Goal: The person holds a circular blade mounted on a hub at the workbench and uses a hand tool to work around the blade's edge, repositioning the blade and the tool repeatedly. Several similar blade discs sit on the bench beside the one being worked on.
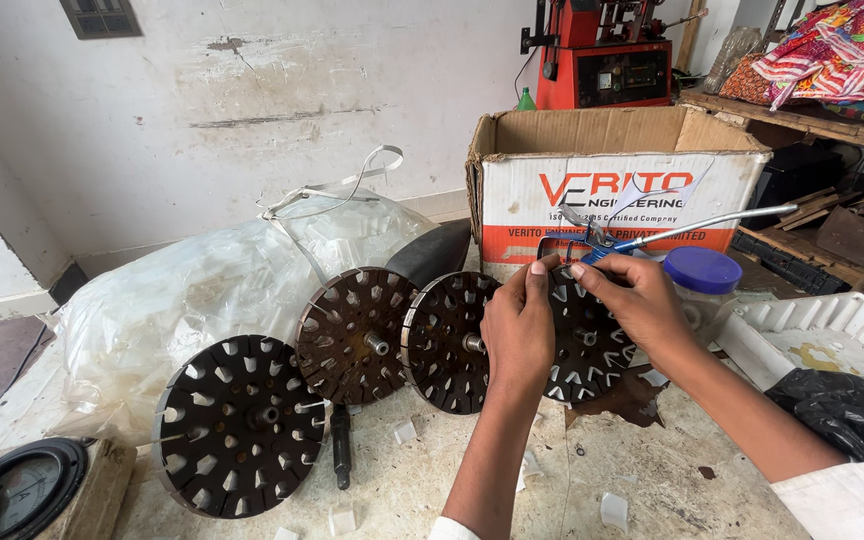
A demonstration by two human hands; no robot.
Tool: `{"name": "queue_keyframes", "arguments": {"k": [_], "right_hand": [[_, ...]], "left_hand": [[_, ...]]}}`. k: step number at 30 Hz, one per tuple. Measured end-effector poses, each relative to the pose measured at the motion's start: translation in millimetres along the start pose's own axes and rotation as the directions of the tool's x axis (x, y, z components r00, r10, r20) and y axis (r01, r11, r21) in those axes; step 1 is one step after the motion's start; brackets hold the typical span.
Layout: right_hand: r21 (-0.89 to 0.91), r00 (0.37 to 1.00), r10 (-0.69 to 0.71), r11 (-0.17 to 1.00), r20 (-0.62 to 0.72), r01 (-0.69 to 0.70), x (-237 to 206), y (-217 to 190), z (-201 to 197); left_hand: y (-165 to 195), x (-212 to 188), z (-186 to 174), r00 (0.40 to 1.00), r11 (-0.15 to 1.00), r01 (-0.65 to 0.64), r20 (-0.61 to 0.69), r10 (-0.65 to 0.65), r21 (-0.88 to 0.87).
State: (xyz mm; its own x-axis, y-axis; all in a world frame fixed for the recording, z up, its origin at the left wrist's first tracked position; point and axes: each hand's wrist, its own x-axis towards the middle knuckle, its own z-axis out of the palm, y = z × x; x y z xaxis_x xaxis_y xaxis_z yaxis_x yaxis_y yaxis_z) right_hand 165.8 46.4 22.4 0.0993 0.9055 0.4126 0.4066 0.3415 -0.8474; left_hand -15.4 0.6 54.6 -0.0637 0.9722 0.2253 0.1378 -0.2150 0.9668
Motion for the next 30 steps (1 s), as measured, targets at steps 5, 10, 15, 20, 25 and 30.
{"name": "queue_keyframes", "arguments": {"k": [5,10,15,20,25,30], "right_hand": [[0.180,1.000,-0.002,0.984,0.028,-0.003,4,-5,3],[-0.051,0.992,-0.116,0.992,-0.044,0.114,1,-3,13],[0.081,0.993,-0.107,0.991,0.045,0.104,-4,-1,11],[0.011,0.984,-0.175,0.984,-0.028,0.176,-8,3,13],[0.002,0.993,-0.114,0.993,-0.004,0.114,-9,-1,12],[-0.018,0.983,-0.183,0.983,0.014,0.183,-8,-13,15]], "left_hand": [[-9,6,4,0.996,0.995,-0.091,-0.026,0.089,-0.051],[-15,9,4,0.997,0.997,-0.076,-0.021,0.075,-0.028],[-15,8,3,0.994,0.993,-0.104,-0.029,0.102,-0.050],[-13,8,4,0.995,0.994,-0.100,-0.020,0.099,-0.038],[-17,8,7,0.994,0.992,-0.109,-0.010,0.109,-0.065],[-18,9,8,0.989,0.985,-0.149,-0.027,0.147,-0.092]]}}
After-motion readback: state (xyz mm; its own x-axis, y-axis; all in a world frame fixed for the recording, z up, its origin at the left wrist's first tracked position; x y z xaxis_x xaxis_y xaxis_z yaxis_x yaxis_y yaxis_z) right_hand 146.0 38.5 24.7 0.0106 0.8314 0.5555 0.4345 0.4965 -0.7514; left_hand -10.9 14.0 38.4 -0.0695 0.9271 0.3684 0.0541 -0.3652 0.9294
